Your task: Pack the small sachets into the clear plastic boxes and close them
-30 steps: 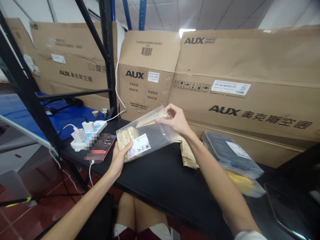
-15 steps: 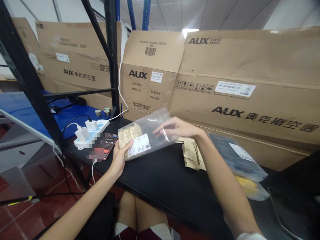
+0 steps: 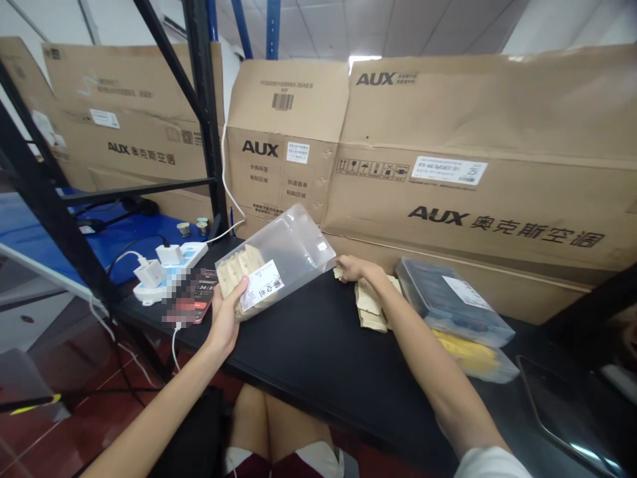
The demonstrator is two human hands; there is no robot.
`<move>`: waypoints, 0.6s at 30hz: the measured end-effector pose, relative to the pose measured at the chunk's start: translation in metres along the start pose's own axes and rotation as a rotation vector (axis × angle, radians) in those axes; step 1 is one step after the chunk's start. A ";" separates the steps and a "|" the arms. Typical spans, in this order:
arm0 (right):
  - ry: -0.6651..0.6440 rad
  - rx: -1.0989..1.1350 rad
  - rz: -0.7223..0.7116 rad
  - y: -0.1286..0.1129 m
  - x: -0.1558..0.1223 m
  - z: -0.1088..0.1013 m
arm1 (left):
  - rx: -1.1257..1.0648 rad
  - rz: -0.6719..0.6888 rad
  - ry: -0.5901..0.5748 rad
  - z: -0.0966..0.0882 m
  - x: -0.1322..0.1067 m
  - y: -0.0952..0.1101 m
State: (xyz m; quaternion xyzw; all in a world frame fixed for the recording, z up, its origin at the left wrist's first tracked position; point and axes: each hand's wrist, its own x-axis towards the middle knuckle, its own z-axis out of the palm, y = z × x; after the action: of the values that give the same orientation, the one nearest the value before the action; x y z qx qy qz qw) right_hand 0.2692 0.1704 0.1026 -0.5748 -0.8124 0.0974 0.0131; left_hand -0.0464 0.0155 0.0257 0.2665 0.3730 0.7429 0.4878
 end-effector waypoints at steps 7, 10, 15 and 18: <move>0.265 0.315 -0.253 -0.019 -0.010 -0.032 | 0.002 0.003 0.013 0.001 0.000 -0.002; 0.568 0.738 -0.471 -0.029 -0.030 -0.061 | -0.017 -0.001 0.040 0.000 0.001 -0.003; 0.657 0.967 -0.561 -0.045 -0.061 -0.084 | -0.026 -0.001 0.040 -0.002 0.002 -0.003; 0.700 0.998 -0.540 -0.050 -0.064 -0.085 | -0.023 0.018 0.031 -0.002 0.001 -0.002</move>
State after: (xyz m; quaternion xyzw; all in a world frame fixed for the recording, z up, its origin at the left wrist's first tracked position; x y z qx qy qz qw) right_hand 0.2556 0.1072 0.2008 -0.2739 -0.7330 0.2626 0.5646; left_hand -0.0467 0.0163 0.0231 0.2526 0.3693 0.7557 0.4783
